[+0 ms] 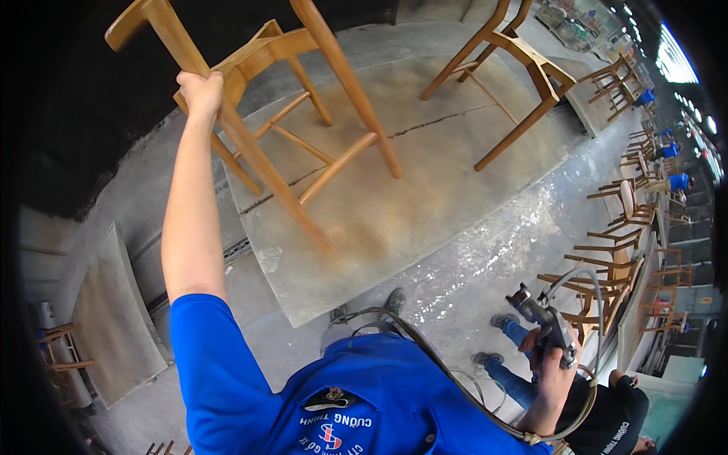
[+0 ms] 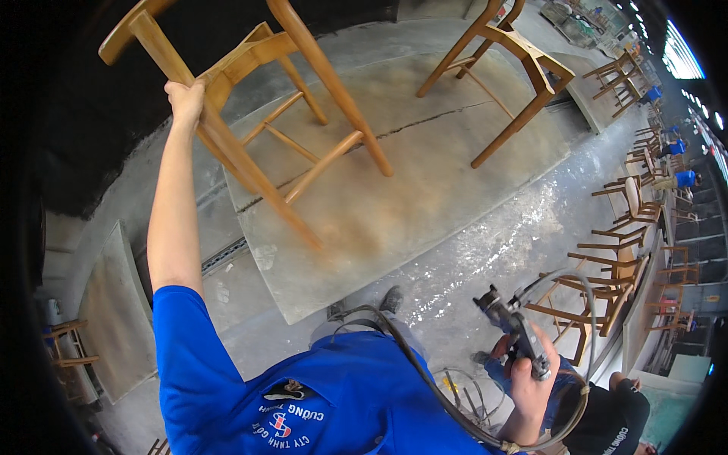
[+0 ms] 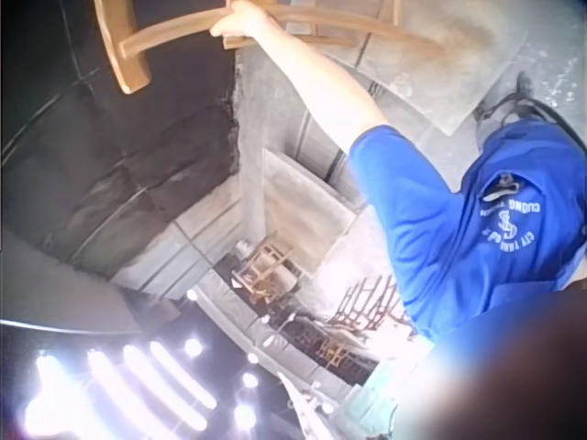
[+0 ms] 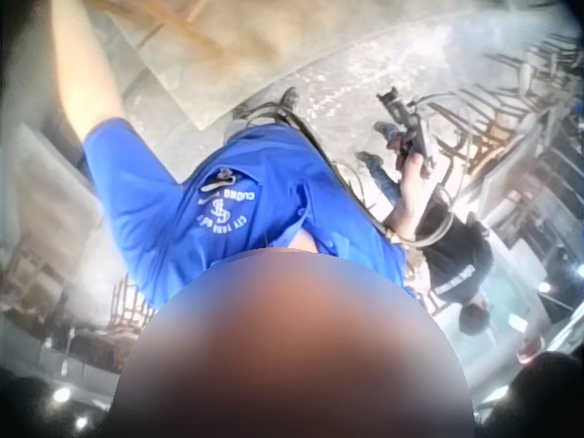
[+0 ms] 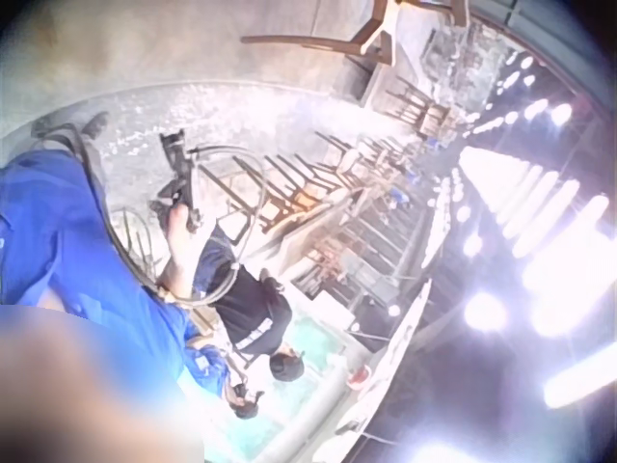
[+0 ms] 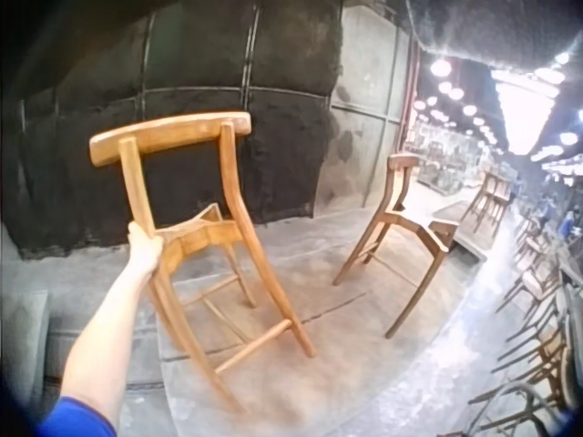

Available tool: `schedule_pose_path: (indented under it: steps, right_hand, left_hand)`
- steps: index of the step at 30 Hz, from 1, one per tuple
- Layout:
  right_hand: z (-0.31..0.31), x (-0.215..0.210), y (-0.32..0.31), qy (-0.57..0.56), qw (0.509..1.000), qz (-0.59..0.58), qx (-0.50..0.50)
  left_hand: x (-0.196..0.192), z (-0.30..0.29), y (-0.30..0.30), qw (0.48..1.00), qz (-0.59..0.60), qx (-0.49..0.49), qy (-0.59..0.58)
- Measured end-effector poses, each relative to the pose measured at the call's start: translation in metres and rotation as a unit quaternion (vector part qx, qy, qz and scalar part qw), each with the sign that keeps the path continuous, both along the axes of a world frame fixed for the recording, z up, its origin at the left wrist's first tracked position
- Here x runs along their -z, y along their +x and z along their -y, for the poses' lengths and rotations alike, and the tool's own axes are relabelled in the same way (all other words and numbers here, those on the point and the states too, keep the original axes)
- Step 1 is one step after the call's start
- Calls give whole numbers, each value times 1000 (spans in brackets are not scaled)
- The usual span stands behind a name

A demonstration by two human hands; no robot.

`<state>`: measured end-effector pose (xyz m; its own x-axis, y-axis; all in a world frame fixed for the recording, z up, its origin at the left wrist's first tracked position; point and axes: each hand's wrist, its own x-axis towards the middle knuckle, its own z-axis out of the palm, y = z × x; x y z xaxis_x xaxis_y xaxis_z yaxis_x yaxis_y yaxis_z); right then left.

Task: The person sprays a wooden chair with a spray gun, then rotates the chair to spray different sides. They repeat this process on multiple chairs, moving them into position and applying the spray evenly.

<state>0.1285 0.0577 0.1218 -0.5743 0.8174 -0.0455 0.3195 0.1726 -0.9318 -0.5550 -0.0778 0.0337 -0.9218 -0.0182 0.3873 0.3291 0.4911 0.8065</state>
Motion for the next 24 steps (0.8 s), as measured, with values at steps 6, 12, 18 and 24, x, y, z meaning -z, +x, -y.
schedule_pose_path:
  steps: [6,12,18,24]
  right_hand:
    - [-17,2,-61,-73,992,-6,-98]
    - [-24,35,-150,-110,982,-78,-135]
    - [-24,27,-122,-93,985,-76,-123]
    - [-21,-3,-44,-59,995,-68,40]
  left_hand:
    - [13,-10,32,999,-48,-10,13]
    - [30,-18,76,985,-174,9,14]
    - [49,-45,168,977,-153,66,131]
    - [130,-72,261,981,-163,40,95]
